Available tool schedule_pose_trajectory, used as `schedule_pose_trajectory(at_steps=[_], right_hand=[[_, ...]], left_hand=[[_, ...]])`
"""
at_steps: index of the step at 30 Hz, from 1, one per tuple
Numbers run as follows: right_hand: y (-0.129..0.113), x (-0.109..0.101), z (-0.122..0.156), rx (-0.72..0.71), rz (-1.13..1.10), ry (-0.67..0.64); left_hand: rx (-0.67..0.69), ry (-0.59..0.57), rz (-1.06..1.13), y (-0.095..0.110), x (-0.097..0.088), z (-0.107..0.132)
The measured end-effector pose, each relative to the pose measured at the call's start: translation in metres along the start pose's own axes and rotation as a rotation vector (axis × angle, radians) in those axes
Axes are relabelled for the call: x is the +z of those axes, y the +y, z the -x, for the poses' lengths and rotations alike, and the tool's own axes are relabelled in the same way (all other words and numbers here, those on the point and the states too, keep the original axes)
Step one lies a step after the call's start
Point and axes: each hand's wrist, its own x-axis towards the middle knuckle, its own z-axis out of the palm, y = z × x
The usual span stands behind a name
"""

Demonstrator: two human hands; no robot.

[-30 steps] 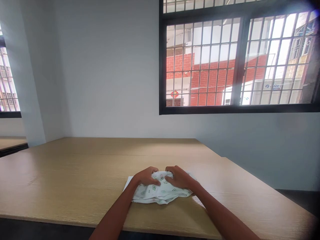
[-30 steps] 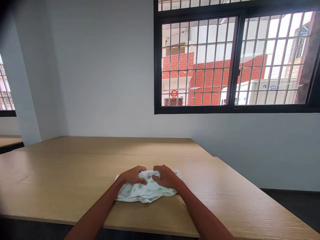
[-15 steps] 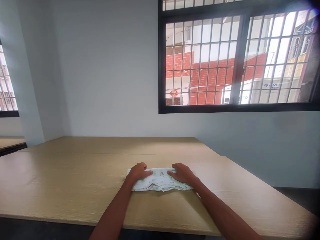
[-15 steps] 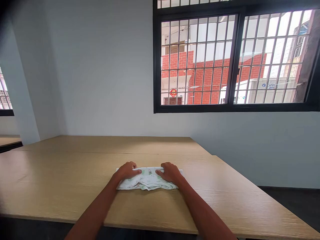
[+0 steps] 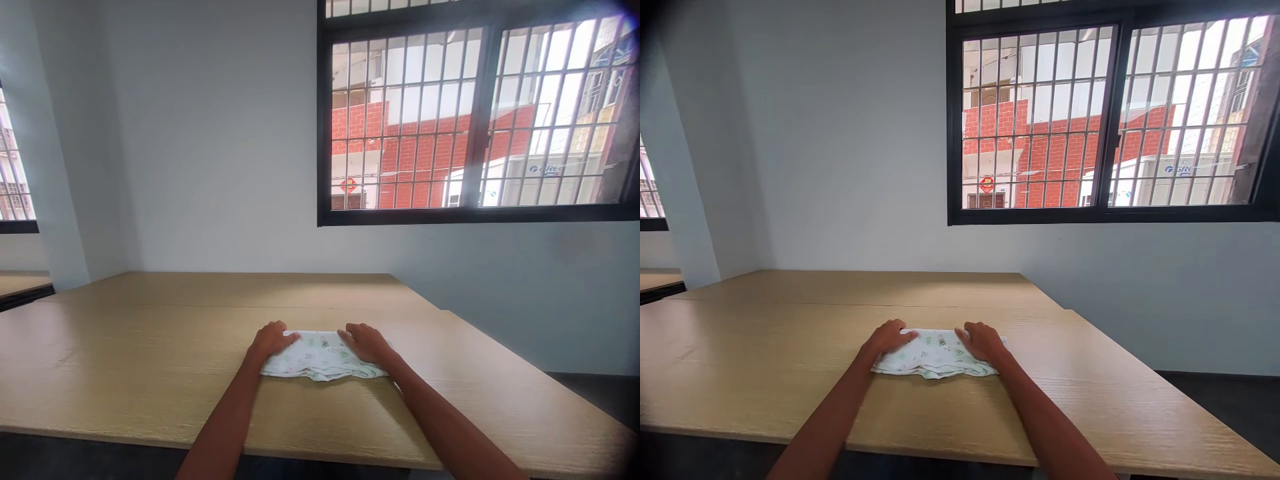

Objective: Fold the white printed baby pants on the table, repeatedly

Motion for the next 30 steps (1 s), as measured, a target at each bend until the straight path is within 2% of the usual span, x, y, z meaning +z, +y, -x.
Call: schedule_pose_trajectory(at_steps=[4,7,9,10,12,14,17,20,25,30], right_hand=[[0.002,-0.006,0.001,-0.038,0.01,0.113],[-0.006,-0.012,0.005,-0.085,0.01,0.191],[-0.018,-0.014,0.008,-0.145,-0.051,0.227],[-0.024,-0.013,0.01,-0.185,-0.109,0.239],[-0.036,-0.01,0.014,-0.27,-0.247,0.232],[-0.043,-0.004,0.016,-0.309,-0.333,0.15],[-0.041,0.003,0.017,-0.298,-0.341,-0.012],[-0.03,0.007,0.014,-0.281,-0.319,-0.101],[-0.018,0.01,0.009,-0.246,-0.285,-0.207],[-0.02,0.006,0.011,-0.216,-0.261,-0.255]], left_hand=[[-0.015,0.119,-0.019,-0.005,-0.003,-0.004],[-0.011,0.245,-0.028,0.007,-0.005,-0.001],[0.077,0.306,0.011,0.022,-0.002,0.005],[0.164,0.313,0.059,0.03,0.001,0.01],[0.381,0.249,0.18,0.046,0.011,0.018],[0.536,0.087,0.253,0.055,0.022,0.025],[0.549,-0.167,0.199,0.055,0.037,0.026],[0.497,-0.297,0.104,0.048,0.043,0.02],[0.432,-0.287,0.044,0.045,0.049,0.013],[0.426,-0.238,0.039,0.046,0.056,0.01]])
